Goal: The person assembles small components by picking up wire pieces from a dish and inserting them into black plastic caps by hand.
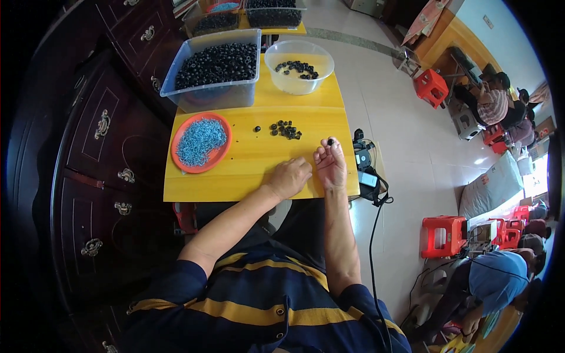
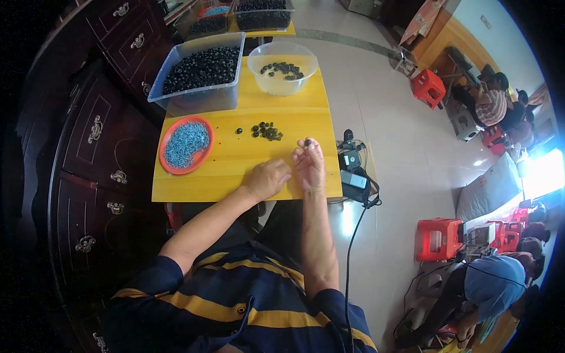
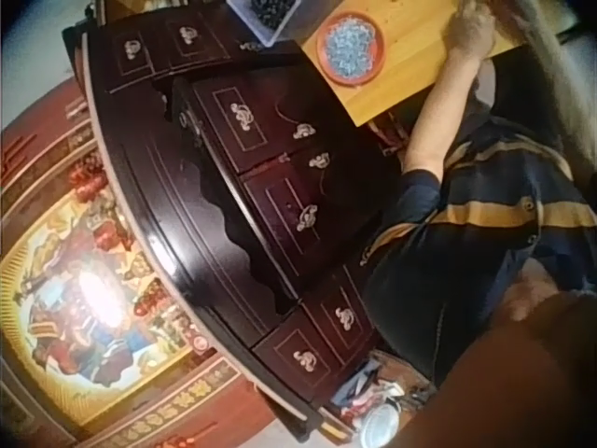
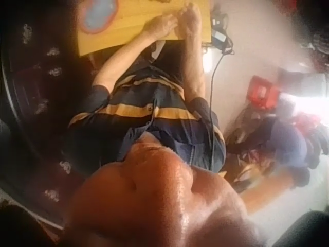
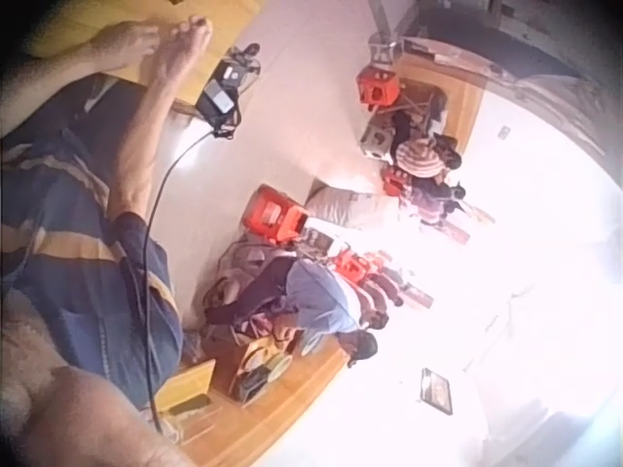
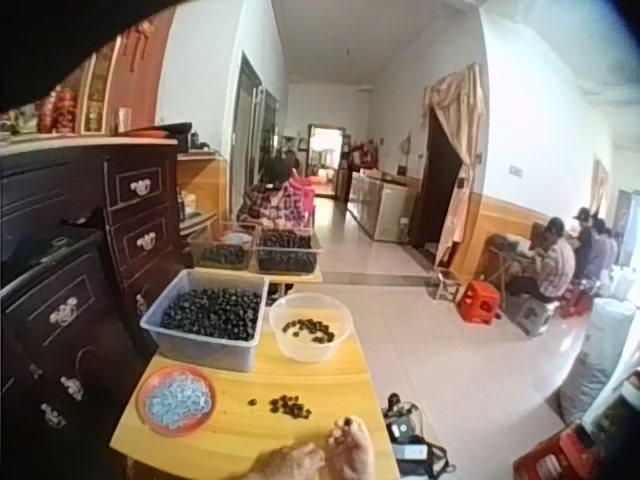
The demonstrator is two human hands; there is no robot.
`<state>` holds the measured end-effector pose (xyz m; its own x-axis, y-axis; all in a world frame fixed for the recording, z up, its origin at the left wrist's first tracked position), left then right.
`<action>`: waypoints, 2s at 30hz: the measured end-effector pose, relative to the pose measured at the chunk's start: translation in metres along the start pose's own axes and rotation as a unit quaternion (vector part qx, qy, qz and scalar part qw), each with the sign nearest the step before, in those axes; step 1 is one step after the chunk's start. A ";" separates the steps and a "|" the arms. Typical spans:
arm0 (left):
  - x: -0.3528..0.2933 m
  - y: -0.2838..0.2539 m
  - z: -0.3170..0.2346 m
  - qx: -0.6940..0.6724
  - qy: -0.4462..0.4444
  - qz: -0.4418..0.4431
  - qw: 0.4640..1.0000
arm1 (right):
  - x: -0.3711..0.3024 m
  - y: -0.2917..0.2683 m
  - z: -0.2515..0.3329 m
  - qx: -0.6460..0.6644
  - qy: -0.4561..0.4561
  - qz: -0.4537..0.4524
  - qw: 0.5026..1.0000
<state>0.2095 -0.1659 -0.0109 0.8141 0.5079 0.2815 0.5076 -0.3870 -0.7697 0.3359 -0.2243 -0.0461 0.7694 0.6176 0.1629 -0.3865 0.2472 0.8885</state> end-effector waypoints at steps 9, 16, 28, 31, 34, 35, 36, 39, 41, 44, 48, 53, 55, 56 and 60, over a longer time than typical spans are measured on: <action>0.004 -0.046 0.034 -0.286 -0.163 -0.074 0.941 | -0.031 0.010 -0.034 -0.116 0.041 0.007 0.992; 0.014 -0.053 0.024 -0.333 -0.119 -0.062 0.933 | -0.036 0.017 -0.036 -0.103 0.049 0.024 0.993; 0.023 -0.057 0.027 -0.295 -0.117 0.038 0.948 | -0.036 0.020 -0.040 -0.128 0.048 0.051 0.989; 0.027 -0.059 0.034 -0.304 -0.132 0.107 0.938 | -0.036 0.023 -0.039 -0.147 0.070 0.049 0.985; 0.032 -0.053 0.046 -0.313 -0.124 0.157 0.928 | -0.035 0.025 -0.039 -0.142 0.095 0.072 0.983; 0.032 -0.050 0.045 -0.335 -0.111 0.184 0.918 | -0.037 0.026 -0.039 -0.132 0.104 0.081 0.982; 0.033 -0.048 0.046 -0.335 -0.113 0.186 0.917 | -0.037 0.027 -0.040 -0.132 0.105 0.078 0.983; 0.037 -0.045 0.044 -0.375 -0.139 0.192 0.896 | -0.034 0.024 -0.036 -0.128 0.094 0.066 0.985; 0.040 -0.046 0.041 -0.419 -0.131 0.255 0.862 | -0.033 0.023 -0.037 -0.109 0.109 0.090 0.984; 0.051 -0.047 0.049 -0.369 -0.129 0.190 0.901 | -0.029 0.021 -0.033 -0.059 0.103 0.070 0.990; 0.068 -0.050 0.049 -0.129 -0.068 0.029 0.989 | -0.029 0.023 -0.031 -0.038 0.104 0.012 0.994; 0.082 -0.029 0.041 0.096 0.010 0.007 0.995 | -0.025 0.013 -0.033 0.026 0.118 0.016 0.993; 0.087 -0.020 0.041 0.127 0.007 0.028 0.991 | -0.026 0.009 -0.033 0.034 0.122 0.015 0.992; 0.089 -0.015 0.043 0.157 0.003 0.043 0.987 | -0.026 0.009 -0.034 0.040 0.126 0.020 0.991; 0.093 -0.012 0.039 0.163 0.034 0.048 0.985 | -0.026 0.011 -0.035 0.039 0.132 0.024 0.990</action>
<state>0.2676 -0.0841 0.0023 0.8770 0.4234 0.2273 0.3184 -0.1575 -0.9348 0.2940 -0.2113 -0.0554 0.5881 0.8029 0.0972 -0.3709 0.1610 0.9146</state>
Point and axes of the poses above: each hand's wrist, its own x-axis towards the middle knuckle, its own y-axis out of the palm, z = x × y, the point moved 5 cm from there along x, towards the middle knuckle, and after that the axes turned 14 degrees about -y, right-handed, at the moved point
